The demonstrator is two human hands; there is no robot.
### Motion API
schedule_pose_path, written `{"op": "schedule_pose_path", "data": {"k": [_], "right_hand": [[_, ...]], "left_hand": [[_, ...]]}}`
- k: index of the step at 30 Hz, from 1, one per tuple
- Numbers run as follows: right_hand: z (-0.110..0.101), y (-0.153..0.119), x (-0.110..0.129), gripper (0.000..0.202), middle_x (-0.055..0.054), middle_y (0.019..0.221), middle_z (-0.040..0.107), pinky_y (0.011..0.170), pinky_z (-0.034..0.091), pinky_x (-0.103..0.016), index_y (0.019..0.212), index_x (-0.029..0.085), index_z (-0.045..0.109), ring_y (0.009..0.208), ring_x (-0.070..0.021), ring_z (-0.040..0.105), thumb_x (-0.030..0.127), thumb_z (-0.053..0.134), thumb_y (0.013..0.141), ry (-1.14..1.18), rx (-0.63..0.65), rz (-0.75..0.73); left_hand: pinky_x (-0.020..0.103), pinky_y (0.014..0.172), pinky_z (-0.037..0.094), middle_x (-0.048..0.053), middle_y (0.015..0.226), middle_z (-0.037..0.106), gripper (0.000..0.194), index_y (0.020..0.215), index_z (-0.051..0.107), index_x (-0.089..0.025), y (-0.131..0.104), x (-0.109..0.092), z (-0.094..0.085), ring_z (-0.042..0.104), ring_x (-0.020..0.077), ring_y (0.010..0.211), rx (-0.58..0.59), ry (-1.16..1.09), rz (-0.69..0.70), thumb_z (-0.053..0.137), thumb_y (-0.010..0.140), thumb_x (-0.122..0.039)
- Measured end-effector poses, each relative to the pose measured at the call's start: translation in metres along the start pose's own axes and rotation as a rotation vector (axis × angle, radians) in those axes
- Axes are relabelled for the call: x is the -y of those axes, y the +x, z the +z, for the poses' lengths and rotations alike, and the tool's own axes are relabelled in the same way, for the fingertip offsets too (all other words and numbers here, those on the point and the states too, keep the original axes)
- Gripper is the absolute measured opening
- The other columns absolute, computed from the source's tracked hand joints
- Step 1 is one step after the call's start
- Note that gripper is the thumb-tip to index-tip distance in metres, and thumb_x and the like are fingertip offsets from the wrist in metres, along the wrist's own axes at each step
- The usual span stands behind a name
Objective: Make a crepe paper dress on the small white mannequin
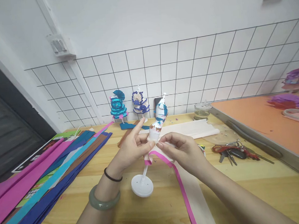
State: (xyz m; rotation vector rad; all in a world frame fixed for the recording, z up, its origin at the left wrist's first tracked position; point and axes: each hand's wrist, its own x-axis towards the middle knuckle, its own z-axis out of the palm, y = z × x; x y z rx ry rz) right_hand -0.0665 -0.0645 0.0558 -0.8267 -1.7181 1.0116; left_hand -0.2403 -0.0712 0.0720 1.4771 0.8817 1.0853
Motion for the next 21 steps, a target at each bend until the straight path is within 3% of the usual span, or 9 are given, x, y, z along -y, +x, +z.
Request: {"op": "schedule_pose_path", "data": {"k": [6,14,21], "right_hand": [[-0.0003,0.0001,0.0016,0.019,-0.002,0.072,0.063,0.047,0.039,-0.021,0.078,0.017,0.063,0.057,-0.0108,0.052,0.036,0.058,0.079,0.041,0.019,-0.041],[-0.0023,0.0003,0.0017,0.016,-0.002,0.072,0.064,0.047,0.041,-0.022,0.078,0.017,0.062,0.056,-0.0108,0.054,0.033,0.063,0.076,0.043,-0.012,-0.041],[-0.0025,0.0003,0.0022,0.015,-0.001,0.067,0.06,0.046,0.038,-0.021,0.077,0.016,0.061,0.052,-0.0089,0.048,0.032,0.063,0.076,0.045,-0.01,-0.006]], "left_hand": [[0.025,0.052,0.049,0.002,0.081,0.065,0.091,0.142,-0.003,-0.024,-0.0003,0.0014,-0.0002,0.056,0.0073,0.047,-0.003,0.01,0.016,0.06,0.078,-0.022],[0.023,0.047,0.048,0.003,0.081,0.065,0.092,0.142,-0.005,-0.024,-0.0003,-0.0006,0.0014,0.057,0.0091,0.049,-0.011,0.005,0.002,0.061,0.077,-0.022],[0.025,0.054,0.049,0.003,0.085,0.066,0.09,0.142,-0.004,-0.026,-0.0002,0.0024,0.0009,0.059,0.0091,0.05,0.025,0.01,0.012,0.06,0.079,-0.024]]}}
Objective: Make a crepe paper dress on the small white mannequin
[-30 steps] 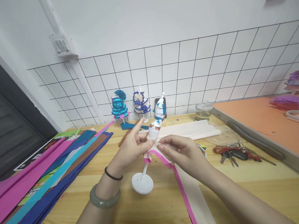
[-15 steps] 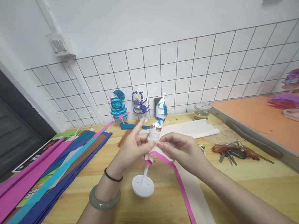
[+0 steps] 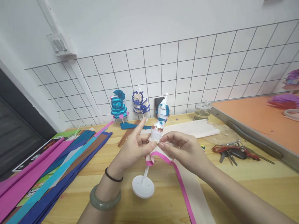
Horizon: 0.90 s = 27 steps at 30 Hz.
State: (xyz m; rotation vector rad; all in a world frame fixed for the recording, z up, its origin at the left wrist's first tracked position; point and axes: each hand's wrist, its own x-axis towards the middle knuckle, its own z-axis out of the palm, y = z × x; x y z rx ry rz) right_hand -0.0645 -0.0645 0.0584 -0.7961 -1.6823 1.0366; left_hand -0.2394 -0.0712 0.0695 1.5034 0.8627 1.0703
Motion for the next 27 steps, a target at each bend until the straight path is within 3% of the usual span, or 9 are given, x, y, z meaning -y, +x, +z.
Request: {"op": "schedule_pose_path", "data": {"k": [8,17,27], "right_hand": [[-0.0007,0.001,-0.0014,0.015,0.001,0.065,0.058,0.046,0.037,-0.021,0.076,0.017,0.061,0.051,-0.0079,0.046,0.031,0.064,0.075,0.049,0.008,0.032],[0.0001,0.0027,-0.0022,0.017,0.001,0.066,0.059,0.047,0.035,-0.022,0.073,0.017,0.06,0.051,-0.0076,0.045,0.032,0.066,0.072,0.134,0.024,0.055],[-0.0001,0.0023,-0.0021,0.017,0.001,0.066,0.059,0.048,0.036,-0.021,0.072,0.016,0.058,0.052,-0.0077,0.046,0.031,0.067,0.072,0.158,0.033,0.077]], "left_hand": [[0.023,0.05,0.047,0.005,0.091,0.066,0.09,0.142,-0.003,-0.029,-0.0009,-0.0016,-0.0007,0.06,0.0106,0.055,0.018,0.004,-0.028,0.06,0.079,-0.026],[0.029,0.065,0.048,0.005,0.088,0.065,0.088,0.142,0.0,-0.027,-0.0016,0.0005,-0.0056,0.063,0.0145,0.069,0.077,-0.015,-0.016,0.061,0.079,-0.027],[0.03,0.07,0.047,0.007,0.1,0.062,0.06,0.133,0.039,-0.021,-0.0014,-0.0019,-0.0038,0.061,0.0176,0.082,0.104,0.019,0.009,0.061,0.078,-0.027]]}}
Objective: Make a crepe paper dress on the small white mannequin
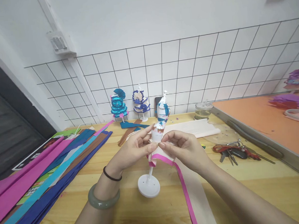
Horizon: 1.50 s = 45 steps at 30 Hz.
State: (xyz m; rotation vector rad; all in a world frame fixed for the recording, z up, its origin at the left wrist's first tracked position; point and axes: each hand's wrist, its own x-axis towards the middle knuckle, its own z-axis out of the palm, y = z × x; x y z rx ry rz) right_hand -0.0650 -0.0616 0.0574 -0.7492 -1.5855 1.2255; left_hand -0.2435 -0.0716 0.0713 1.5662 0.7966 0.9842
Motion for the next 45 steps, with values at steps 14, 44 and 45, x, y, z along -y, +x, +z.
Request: {"op": "schedule_pose_path", "data": {"k": [14,44,45], "right_hand": [[-0.002,0.0,-0.006,0.013,-0.001,0.07,0.061,0.053,0.04,-0.022,0.075,0.017,0.06,0.06,-0.0107,0.052,0.03,0.064,0.076,-0.115,0.002,-0.07],[-0.001,-0.006,0.0,0.027,-0.009,0.096,0.057,0.077,0.045,-0.038,0.106,0.019,0.055,0.09,-0.0216,0.053,0.022,0.058,0.079,-0.67,-0.014,-0.695],[0.0,-0.007,0.0,0.028,-0.009,0.095,0.057,0.074,0.044,-0.037,0.107,0.019,0.055,0.088,-0.0213,0.053,0.019,0.056,0.079,-0.745,0.014,-0.753]], "left_hand": [[0.032,0.082,0.045,0.009,0.111,0.058,0.048,0.123,0.049,-0.018,0.003,-0.002,0.011,0.053,0.024,0.103,-0.062,0.114,0.055,0.061,0.078,-0.031],[0.022,0.052,0.039,0.0,0.072,0.056,0.03,0.103,0.054,-0.015,0.008,-0.001,0.015,0.05,0.01,0.057,-0.227,0.071,-0.04,0.057,0.078,-0.032],[0.022,0.053,0.039,0.0,0.072,0.056,0.028,0.101,0.055,-0.015,0.008,-0.001,0.015,0.05,0.0104,0.059,-0.232,0.072,-0.035,0.056,0.078,-0.032]]}}
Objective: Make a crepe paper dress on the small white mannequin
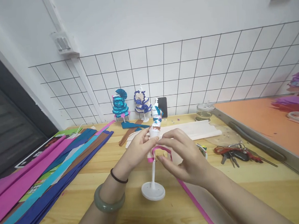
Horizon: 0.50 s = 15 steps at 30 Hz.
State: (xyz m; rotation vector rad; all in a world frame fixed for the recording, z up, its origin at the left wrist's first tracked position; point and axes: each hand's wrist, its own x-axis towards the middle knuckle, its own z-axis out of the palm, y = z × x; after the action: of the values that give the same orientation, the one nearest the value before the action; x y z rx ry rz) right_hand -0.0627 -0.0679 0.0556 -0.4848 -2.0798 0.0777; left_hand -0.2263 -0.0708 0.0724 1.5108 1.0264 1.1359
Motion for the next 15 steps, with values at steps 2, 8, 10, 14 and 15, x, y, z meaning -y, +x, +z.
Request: {"op": "schedule_pose_path", "data": {"k": [2,8,10,14,15], "right_hand": [[0.002,-0.001,0.001,0.024,-0.008,0.088,0.057,0.067,0.042,-0.035,0.103,0.019,0.058,0.08,-0.0194,0.052,0.013,0.052,0.08,-0.129,0.028,-0.085],[0.008,-0.006,0.0,0.02,-0.005,0.072,0.057,0.058,0.035,-0.031,0.09,0.017,0.061,0.066,-0.0162,0.045,0.007,0.045,0.084,-0.298,0.068,-0.252],[0.01,-0.008,0.002,0.02,-0.005,0.071,0.057,0.058,0.035,-0.031,0.09,0.016,0.061,0.066,-0.0165,0.045,0.007,0.043,0.086,-0.311,0.085,-0.305],[0.013,-0.008,0.006,0.022,-0.006,0.07,0.06,0.059,0.038,-0.032,0.088,0.013,0.062,0.067,-0.0171,0.047,0.007,0.04,0.087,-0.296,0.11,-0.344],[0.014,-0.008,0.006,0.022,-0.007,0.069,0.06,0.059,0.038,-0.032,0.088,0.013,0.062,0.067,-0.0173,0.047,0.007,0.04,0.087,-0.287,0.113,-0.345]], "left_hand": [[0.022,0.051,0.037,-0.001,0.069,0.055,0.026,0.099,0.055,-0.015,0.0,0.0,0.0,0.049,0.0104,0.057,0.009,0.004,-0.017,0.054,0.079,-0.033],[0.026,0.066,0.041,0.004,0.087,0.06,0.027,0.098,0.058,-0.013,0.001,-0.002,-0.001,0.054,0.0163,0.077,-0.014,-0.011,-0.02,0.056,0.078,-0.031],[0.027,0.069,0.041,0.005,0.089,0.06,0.028,0.098,0.058,-0.013,0.002,-0.002,-0.002,0.054,0.0176,0.08,-0.021,-0.023,-0.03,0.056,0.077,-0.031],[0.027,0.068,0.04,0.005,0.089,0.06,0.028,0.098,0.058,-0.012,0.003,-0.002,-0.004,0.053,0.017,0.08,-0.02,-0.055,-0.021,0.056,0.077,-0.031],[0.026,0.068,0.04,0.005,0.088,0.06,0.028,0.098,0.058,-0.012,0.003,-0.002,-0.004,0.053,0.0164,0.079,-0.019,-0.058,-0.021,0.056,0.077,-0.031]]}}
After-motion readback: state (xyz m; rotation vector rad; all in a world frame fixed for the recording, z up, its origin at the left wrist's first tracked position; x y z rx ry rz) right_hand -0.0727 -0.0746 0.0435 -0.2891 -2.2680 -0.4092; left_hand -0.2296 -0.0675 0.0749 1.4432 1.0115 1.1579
